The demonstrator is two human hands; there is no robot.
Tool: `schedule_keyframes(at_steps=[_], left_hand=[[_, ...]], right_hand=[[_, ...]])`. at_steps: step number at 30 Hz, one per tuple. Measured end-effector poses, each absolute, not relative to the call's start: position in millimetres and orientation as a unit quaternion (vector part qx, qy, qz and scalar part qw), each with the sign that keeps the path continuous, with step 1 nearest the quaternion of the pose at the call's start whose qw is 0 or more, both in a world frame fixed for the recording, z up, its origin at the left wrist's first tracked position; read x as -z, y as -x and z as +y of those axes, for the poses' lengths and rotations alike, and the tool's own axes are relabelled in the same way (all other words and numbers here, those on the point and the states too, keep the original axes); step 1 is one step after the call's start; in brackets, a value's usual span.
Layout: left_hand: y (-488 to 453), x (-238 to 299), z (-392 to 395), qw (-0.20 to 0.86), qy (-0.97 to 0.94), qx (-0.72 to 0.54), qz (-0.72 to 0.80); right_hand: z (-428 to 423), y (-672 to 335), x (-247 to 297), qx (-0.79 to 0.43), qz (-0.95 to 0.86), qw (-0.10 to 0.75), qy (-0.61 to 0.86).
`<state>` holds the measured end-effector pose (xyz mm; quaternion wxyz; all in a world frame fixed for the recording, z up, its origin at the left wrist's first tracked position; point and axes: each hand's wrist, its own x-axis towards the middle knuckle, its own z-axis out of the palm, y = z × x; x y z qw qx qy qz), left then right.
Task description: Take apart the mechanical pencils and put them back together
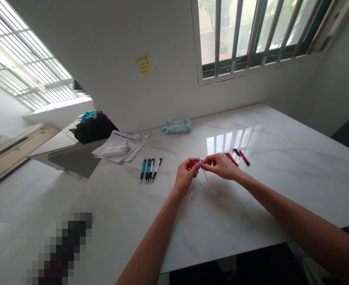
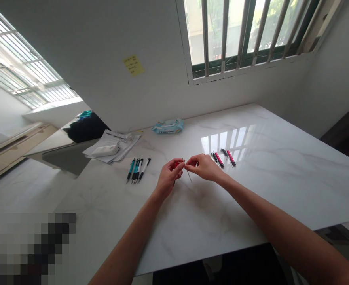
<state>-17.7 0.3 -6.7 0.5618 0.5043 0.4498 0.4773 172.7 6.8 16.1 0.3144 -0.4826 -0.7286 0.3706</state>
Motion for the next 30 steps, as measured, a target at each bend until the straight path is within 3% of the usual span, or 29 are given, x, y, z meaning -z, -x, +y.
schedule_keyframes(at_steps=[11,21,30], left_hand=[[26,0,3,0.531,-0.473,-0.519,0.474],[24,5,10,0.292,-0.694,-0.344,0.561],[5,11,27,0.225,-0.703,-0.316,0.596]], right_hand=[[2,-175,-22,-0.358,-0.753,0.23,0.502],[19,-188,-7,-0.18,-0.739,0.184,0.623],[20,-188,-5,-0.127,-0.755,0.139,0.628]])
